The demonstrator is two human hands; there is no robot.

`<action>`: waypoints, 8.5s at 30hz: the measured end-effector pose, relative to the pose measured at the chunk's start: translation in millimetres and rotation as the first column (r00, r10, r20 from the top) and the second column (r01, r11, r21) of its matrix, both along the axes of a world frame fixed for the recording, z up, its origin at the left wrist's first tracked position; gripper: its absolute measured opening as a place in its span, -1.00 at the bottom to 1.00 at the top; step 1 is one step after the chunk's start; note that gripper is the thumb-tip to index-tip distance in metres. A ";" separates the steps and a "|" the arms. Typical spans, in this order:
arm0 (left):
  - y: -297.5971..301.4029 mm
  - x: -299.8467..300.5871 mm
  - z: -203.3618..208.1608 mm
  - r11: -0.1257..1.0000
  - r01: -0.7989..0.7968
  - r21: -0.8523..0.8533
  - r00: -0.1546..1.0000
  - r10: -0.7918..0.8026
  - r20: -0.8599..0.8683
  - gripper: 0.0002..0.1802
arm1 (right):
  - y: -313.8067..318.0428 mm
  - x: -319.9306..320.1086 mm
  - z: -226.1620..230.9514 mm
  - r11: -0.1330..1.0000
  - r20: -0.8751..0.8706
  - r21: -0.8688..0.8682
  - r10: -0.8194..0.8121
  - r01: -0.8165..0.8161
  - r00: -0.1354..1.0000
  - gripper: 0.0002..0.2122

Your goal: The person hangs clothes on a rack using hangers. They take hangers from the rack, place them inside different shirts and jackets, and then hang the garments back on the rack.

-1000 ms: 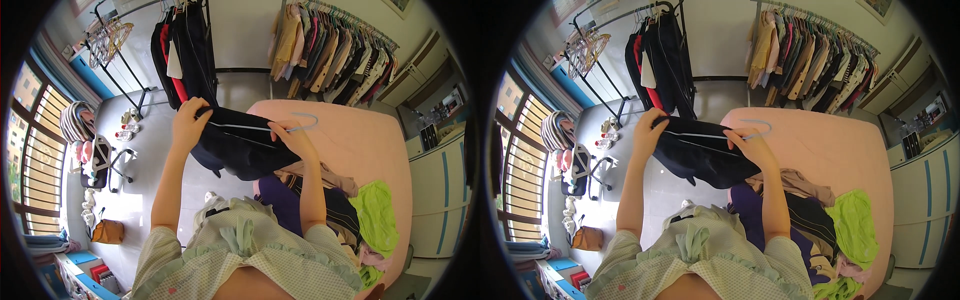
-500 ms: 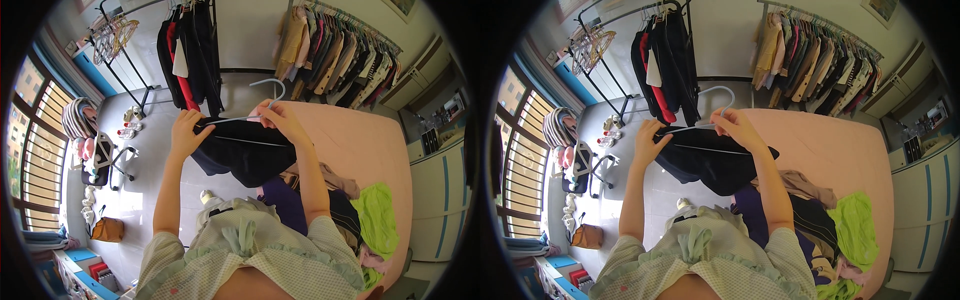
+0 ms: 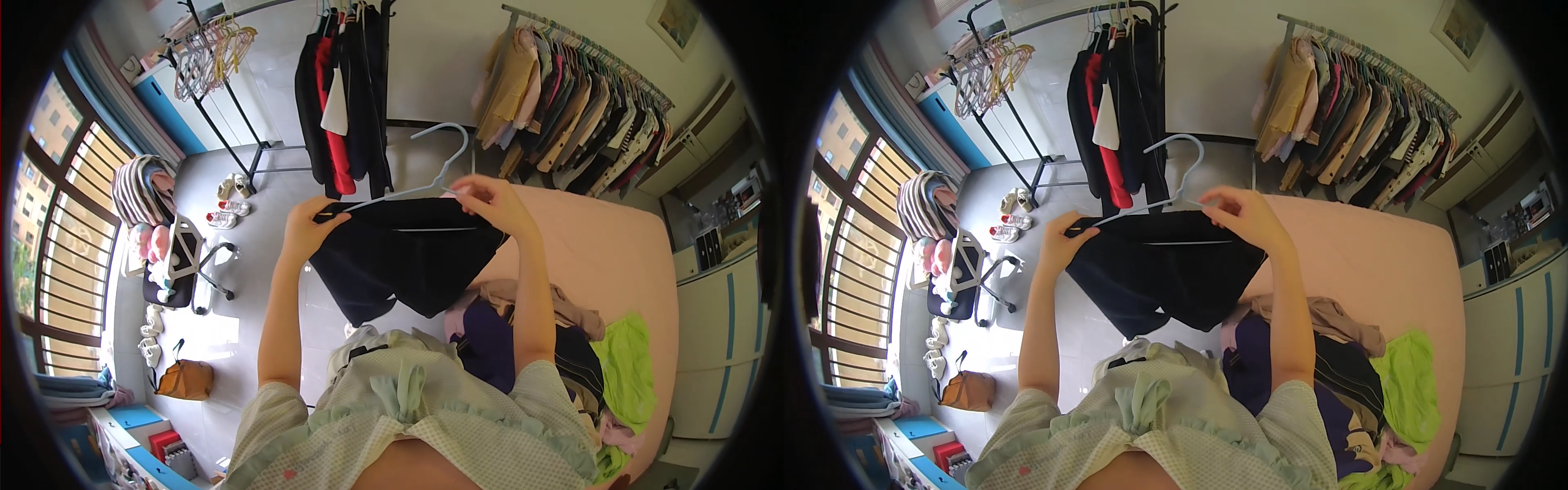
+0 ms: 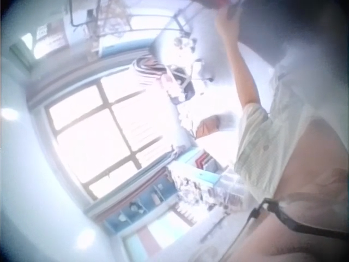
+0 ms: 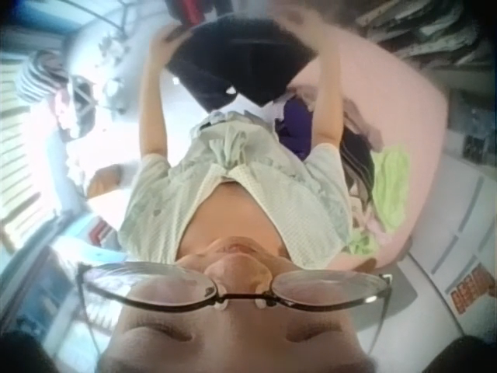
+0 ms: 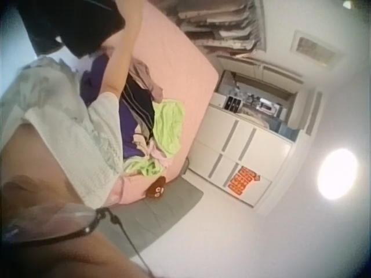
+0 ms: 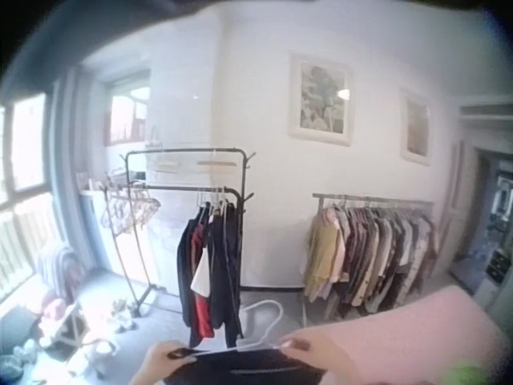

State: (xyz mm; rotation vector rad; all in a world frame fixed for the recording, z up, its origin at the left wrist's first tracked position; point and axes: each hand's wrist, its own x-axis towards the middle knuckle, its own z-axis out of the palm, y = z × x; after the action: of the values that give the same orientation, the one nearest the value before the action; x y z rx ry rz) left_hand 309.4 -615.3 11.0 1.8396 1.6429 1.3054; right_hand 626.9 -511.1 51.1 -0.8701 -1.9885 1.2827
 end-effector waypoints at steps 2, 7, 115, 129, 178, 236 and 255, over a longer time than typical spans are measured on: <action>1.8 -27.0 -0.7 1.000 -0.016 0.008 1.000 0.016 0.001 -0.74 | 2.0 -15.7 -8.2 0.996 0.005 -0.091 0.019 -0.019 1.000 -0.85; 2.6 -87.7 10.1 1.000 -0.003 0.012 0.987 0.005 -0.163 -0.73 | -2.4 -78.7 -5.4 0.991 -0.058 -0.136 -0.006 -0.002 0.998 -0.85; 545.9 -319.0 -6.7 0.995 0.085 0.047 0.979 -0.092 0.180 -0.24 | 488.0 -543.5 -0.7 0.979 -0.434 0.107 -0.113 0.176 0.894 -0.42; 488.4 -446.1 30.6 0.891 -0.400 0.214 0.916 0.382 0.121 -0.42 | 453.3 -643.9 -5.9 0.990 -0.315 0.129 0.088 -0.050 0.945 -0.47; 496.4 -650.2 19.7 0.951 -0.132 0.280 0.980 0.167 -0.104 -0.54 | 426.7 -877.5 -29.7 0.939 -0.576 -0.268 -0.334 0.214 0.746 -0.65; 268.9 -138.0 23.7 0.343 0.935 0.092 0.329 -0.935 0.134 -0.82 | -70.6 -349.7 -33.0 -0.244 -0.126 0.261 -0.968 0.934 -0.218 -0.72; 231.2 110.4 0.4 -0.059 0.998 0.020 -0.062 -0.979 0.197 -0.84 | -83.9 -200.9 -27.1 -0.502 0.013 0.282 -0.850 0.818 -0.526 -0.70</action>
State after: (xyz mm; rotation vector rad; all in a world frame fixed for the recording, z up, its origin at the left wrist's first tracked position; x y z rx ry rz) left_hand 419.8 -384.1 11.4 1.9425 -0.1385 0.4725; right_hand 426.0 -595.1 24.1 -2.0636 -0.3604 -0.2912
